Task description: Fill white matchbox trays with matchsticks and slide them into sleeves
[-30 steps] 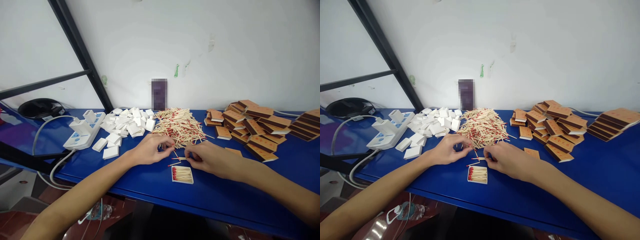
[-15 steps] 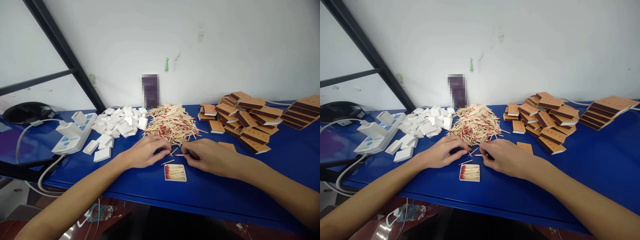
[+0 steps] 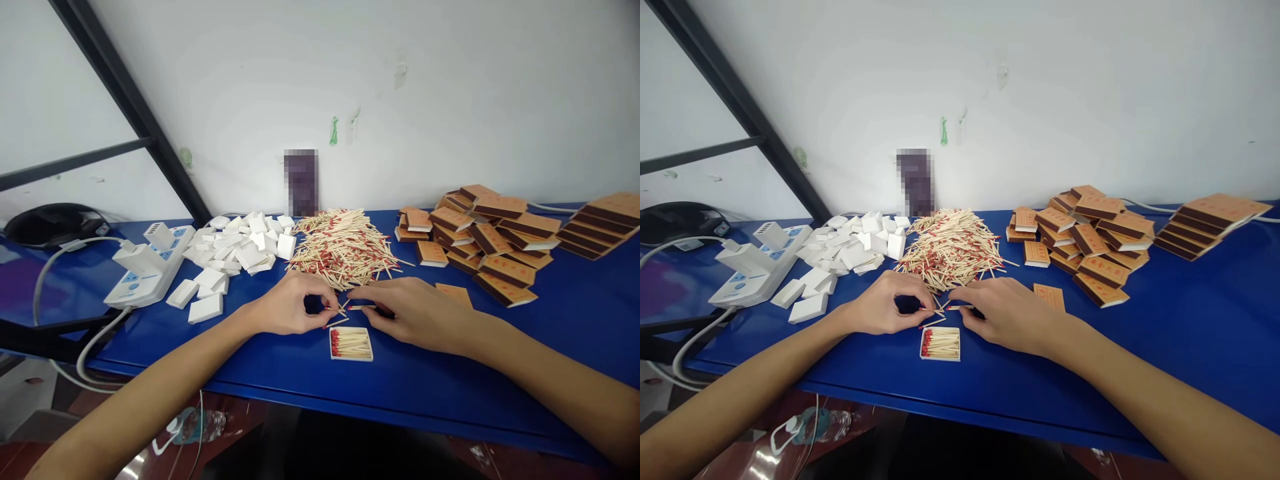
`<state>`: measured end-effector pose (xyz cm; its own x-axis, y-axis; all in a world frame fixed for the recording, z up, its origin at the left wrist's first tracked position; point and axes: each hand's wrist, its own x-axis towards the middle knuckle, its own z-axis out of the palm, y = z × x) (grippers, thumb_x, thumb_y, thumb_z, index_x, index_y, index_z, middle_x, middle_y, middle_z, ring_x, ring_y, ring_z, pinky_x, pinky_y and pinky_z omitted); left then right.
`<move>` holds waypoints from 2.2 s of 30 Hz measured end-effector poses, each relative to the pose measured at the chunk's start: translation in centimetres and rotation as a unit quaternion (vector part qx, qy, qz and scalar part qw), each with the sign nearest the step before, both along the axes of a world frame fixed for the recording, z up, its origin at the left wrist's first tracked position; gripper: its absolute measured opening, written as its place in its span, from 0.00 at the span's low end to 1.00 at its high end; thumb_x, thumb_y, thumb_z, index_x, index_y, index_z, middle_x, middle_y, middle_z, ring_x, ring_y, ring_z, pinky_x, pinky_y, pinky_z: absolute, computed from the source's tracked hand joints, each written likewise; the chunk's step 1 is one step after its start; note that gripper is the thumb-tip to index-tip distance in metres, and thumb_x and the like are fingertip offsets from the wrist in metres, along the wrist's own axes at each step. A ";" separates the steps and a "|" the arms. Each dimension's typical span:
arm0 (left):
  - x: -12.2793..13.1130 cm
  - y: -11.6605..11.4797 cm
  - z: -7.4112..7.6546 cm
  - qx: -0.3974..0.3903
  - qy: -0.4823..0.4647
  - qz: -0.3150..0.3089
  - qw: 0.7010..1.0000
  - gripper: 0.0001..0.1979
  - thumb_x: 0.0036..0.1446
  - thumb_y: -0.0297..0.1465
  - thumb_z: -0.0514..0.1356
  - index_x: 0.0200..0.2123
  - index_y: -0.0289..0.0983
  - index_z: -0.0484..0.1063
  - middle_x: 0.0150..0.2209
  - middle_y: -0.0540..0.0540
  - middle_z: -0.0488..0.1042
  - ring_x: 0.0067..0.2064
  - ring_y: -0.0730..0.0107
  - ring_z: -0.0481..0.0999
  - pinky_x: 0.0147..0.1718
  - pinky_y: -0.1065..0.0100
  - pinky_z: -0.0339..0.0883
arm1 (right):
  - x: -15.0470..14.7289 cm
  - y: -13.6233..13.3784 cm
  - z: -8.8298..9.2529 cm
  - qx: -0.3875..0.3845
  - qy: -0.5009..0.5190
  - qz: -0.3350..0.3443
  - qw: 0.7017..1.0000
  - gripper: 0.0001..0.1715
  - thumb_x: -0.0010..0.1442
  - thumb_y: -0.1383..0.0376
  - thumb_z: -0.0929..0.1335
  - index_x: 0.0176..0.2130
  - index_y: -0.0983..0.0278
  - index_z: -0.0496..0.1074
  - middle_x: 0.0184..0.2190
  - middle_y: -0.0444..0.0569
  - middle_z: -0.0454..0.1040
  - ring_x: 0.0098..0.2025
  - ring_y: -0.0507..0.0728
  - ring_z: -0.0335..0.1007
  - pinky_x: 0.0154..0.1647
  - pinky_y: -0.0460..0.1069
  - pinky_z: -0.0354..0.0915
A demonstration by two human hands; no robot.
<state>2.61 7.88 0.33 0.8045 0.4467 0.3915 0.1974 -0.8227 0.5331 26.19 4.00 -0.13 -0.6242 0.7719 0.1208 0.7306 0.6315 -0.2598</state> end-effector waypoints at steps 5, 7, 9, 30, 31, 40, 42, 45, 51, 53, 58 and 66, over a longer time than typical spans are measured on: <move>-0.1 0.2 0.1 -0.003 0.000 -0.009 1.000 0.04 0.56 0.23 0.62 0.32 0.35 0.77 0.32 0.47 0.80 0.34 0.72 0.78 0.37 0.70 0.71 | 0.1 -0.3 0.2 0.004 -0.015 -0.005 1.000 0.15 0.65 0.66 0.62 0.47 0.59 0.75 0.35 0.46 0.79 0.34 0.56 0.75 0.31 0.48 0.57; -0.1 0.2 0.1 -0.002 -0.015 -0.001 1.000 0.04 0.56 0.23 0.62 0.32 0.35 0.77 0.32 0.47 0.80 0.34 0.72 0.78 0.37 0.69 0.71 | 0.1 -0.3 0.4 0.011 -0.022 -0.010 1.000 0.15 0.64 0.66 0.62 0.46 0.60 0.75 0.35 0.47 0.79 0.34 0.56 0.75 0.31 0.49 0.57; 0.0 0.2 0.1 0.002 -0.031 0.013 0.999 0.04 0.57 0.24 0.62 0.33 0.36 0.77 0.32 0.47 0.80 0.34 0.71 0.78 0.37 0.69 0.71 | 0.2 -0.4 0.5 0.019 -0.031 -0.015 0.999 0.15 0.64 0.66 0.63 0.46 0.60 0.76 0.35 0.47 0.80 0.34 0.57 0.76 0.31 0.49 0.57; 0.5 0.6 -1.1 0.101 0.019 0.015 0.995 0.07 0.64 0.26 0.58 0.37 0.35 0.77 0.35 0.45 0.80 0.37 0.69 0.78 0.40 0.66 0.72 | 0.7 -0.3 0.5 0.040 -0.063 -0.040 0.996 0.09 0.62 0.65 0.64 0.32 0.59 0.73 0.23 0.42 0.75 0.24 0.52 0.68 0.24 0.48 0.46; 0.5 0.6 -1.1 0.101 0.022 0.016 0.995 0.07 0.64 0.26 0.58 0.37 0.35 0.77 0.35 0.45 0.80 0.37 0.69 0.78 0.40 0.66 0.72 | 0.7 -0.3 0.5 0.040 -0.062 -0.040 0.996 0.09 0.62 0.65 0.65 0.32 0.60 0.73 0.22 0.42 0.74 0.24 0.52 0.67 0.24 0.48 0.47; 0.3 0.6 -1.1 0.091 0.024 -0.008 0.996 0.06 0.62 0.24 0.59 0.37 0.35 0.77 0.35 0.45 0.80 0.37 0.69 0.77 0.39 0.67 0.71 | 1.0 -0.1 0.7 0.038 -0.049 -0.042 0.997 0.07 0.60 0.67 0.65 0.30 0.61 0.71 0.29 0.44 0.75 0.28 0.53 0.67 0.28 0.48 0.52; 0.3 0.6 -1.0 0.080 0.028 -0.014 0.996 0.06 0.62 0.24 0.59 0.38 0.35 0.77 0.35 0.45 0.80 0.37 0.69 0.77 0.39 0.67 0.71 | 1.1 0.1 0.5 0.027 -0.042 -0.053 0.997 0.08 0.59 0.66 0.65 0.30 0.61 0.72 0.28 0.44 0.75 0.29 0.54 0.68 0.29 0.49 0.54; 0.4 0.5 -1.0 0.068 0.031 -0.021 0.997 0.06 0.63 0.25 0.59 0.38 0.35 0.77 0.35 0.45 0.80 0.37 0.68 0.77 0.39 0.67 0.71 | 1.1 0.2 0.1 0.021 -0.030 -0.055 0.998 0.10 0.61 0.64 0.65 0.30 0.60 0.74 0.25 0.45 0.74 0.30 0.55 0.68 0.32 0.49 0.56; 0.8 0.6 -1.4 0.086 0.021 -0.021 0.996 0.06 0.64 0.27 0.60 0.39 0.34 0.77 0.34 0.44 0.78 0.37 0.68 0.76 0.38 0.68 0.70 | -0.3 0.0 -0.2 -0.003 0.019 -0.072 0.997 0.11 0.64 0.65 0.64 0.35 0.61 0.76 0.21 0.43 0.71 0.26 0.53 0.66 0.29 0.47 0.54; 0.8 0.6 -1.4 0.091 0.022 -0.018 0.995 0.06 0.64 0.28 0.60 0.40 0.33 0.76 0.35 0.44 0.77 0.37 0.68 0.75 0.38 0.68 0.69 | -0.6 -0.2 -0.1 -0.020 0.039 -0.063 0.997 0.13 0.66 0.64 0.62 0.37 0.62 0.76 0.21 0.43 0.71 0.24 0.52 0.65 0.27 0.47 0.53; 0.2 0.3 -0.5 0.087 0.019 0.002 0.996 0.07 0.64 0.32 0.61 0.41 0.35 0.73 0.36 0.46 0.76 0.39 0.68 0.75 0.40 0.68 0.68 | -0.7 -0.4 0.0 -0.037 0.056 -0.050 0.996 0.14 0.67 0.60 0.62 0.39 0.62 0.75 0.23 0.43 0.72 0.24 0.52 0.65 0.27 0.47 0.53; -0.5 0.1 0.3 0.087 0.135 -0.013 0.987 0.10 0.60 0.36 0.61 0.31 0.36 0.67 0.32 0.49 0.71 0.34 0.69 0.70 0.35 0.68 0.62 | -0.7 -0.3 -0.7 -0.019 0.049 -0.046 0.998 0.14 0.66 0.56 0.64 0.41 0.63 0.74 0.23 0.43 0.70 0.24 0.52 0.64 0.27 0.47 0.53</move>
